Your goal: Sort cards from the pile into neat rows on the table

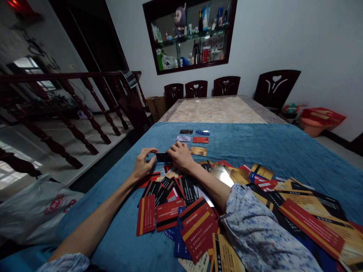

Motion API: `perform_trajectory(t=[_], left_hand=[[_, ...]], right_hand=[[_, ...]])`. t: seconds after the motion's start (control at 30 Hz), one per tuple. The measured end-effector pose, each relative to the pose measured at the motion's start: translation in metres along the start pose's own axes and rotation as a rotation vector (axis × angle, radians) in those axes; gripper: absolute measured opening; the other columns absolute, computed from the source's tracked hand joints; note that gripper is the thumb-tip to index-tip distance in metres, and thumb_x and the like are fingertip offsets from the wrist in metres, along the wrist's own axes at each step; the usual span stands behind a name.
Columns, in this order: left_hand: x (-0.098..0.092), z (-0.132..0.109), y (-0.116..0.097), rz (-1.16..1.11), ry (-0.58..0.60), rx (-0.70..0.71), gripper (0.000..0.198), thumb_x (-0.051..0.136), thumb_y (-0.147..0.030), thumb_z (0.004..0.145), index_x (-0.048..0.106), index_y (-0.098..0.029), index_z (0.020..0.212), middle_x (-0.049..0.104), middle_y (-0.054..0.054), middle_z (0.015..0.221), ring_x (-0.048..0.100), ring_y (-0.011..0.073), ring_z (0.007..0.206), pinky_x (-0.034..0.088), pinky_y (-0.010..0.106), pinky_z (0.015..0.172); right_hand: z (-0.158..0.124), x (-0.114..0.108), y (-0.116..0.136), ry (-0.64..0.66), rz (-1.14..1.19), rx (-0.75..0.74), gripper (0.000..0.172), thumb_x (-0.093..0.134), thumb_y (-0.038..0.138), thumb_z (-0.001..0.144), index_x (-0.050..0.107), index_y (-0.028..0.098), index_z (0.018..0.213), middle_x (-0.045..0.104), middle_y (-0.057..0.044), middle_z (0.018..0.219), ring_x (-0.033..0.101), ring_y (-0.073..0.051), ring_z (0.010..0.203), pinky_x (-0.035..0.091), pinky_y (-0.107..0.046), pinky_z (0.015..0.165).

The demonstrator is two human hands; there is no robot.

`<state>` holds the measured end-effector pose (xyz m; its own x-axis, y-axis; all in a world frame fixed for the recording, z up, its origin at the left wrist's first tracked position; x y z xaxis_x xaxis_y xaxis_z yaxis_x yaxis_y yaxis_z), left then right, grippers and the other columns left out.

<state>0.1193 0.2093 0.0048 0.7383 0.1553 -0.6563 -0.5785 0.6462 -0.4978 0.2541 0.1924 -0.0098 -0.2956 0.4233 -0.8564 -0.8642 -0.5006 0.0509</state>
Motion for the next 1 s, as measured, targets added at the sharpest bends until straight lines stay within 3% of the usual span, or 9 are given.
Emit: perform_trajectory(t=[0.17,0.37,0.5,0.73,1.0], left_hand=[[0.023,-0.002,-0.006,0.069,0.168,0.087,0.03,0.059,-0.013,0.082,0.068,-0.022,0.109,0.072,0.006,0.106,0.057,0.0232,0.104,0.045,0.043,0.098],[0.033,-0.004,0.004,0.18,0.233,0.08,0.046,0.061,-0.01,0.08,0.063,-0.024,0.124,0.071,0.005,0.115,0.056,0.0243,0.105,0.043,0.044,0.099],[0.04,-0.006,0.011,0.234,0.285,0.055,0.053,0.06,-0.014,0.081,0.057,-0.025,0.133,0.069,0.005,0.121,0.055,0.0258,0.107,0.042,0.044,0.098],[0.047,-0.004,0.015,0.249,0.319,0.006,0.054,0.056,-0.012,0.081,0.054,-0.023,0.134,0.068,0.006,0.121,0.056,0.026,0.106,0.042,0.043,0.096],[0.041,0.006,0.008,0.26,0.321,-0.035,0.053,0.058,-0.015,0.082,0.054,-0.023,0.134,0.069,0.007,0.117,0.058,0.0267,0.106,0.043,0.044,0.096]], right_hand=[[0.0,0.007,0.0,0.064,-0.028,0.014,0.027,0.046,0.02,0.097,0.068,0.021,0.112,0.067,-0.012,0.108,0.044,-0.028,0.105,0.031,-0.04,0.085],[-0.002,0.01,-0.001,0.126,-0.077,0.062,0.035,0.051,0.025,0.095,0.057,0.023,0.13,0.065,-0.012,0.121,0.045,-0.029,0.112,0.033,-0.041,0.088],[-0.004,0.009,-0.007,0.177,-0.095,0.134,0.037,0.053,0.03,0.094,0.055,0.023,0.131,0.064,-0.013,0.123,0.049,-0.031,0.113,0.034,-0.042,0.088],[-0.005,0.009,-0.015,0.268,-0.026,0.244,0.041,0.055,0.031,0.092,0.052,0.025,0.132,0.064,-0.012,0.124,0.056,-0.03,0.112,0.035,-0.043,0.09],[0.0,0.004,-0.018,0.31,0.035,0.228,0.058,0.065,0.033,0.082,0.047,0.024,0.137,0.059,-0.014,0.127,0.049,-0.031,0.118,0.038,-0.044,0.091]])
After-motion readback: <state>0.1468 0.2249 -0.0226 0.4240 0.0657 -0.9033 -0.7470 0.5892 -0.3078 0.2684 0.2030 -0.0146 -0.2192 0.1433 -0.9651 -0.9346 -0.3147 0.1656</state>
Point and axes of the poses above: each hand's wrist, its own z-axis towards the middle knuckle, its own x-axis out of the palm, y = z × x, the point moved 10 cm from there along z, towards the middle knuckle
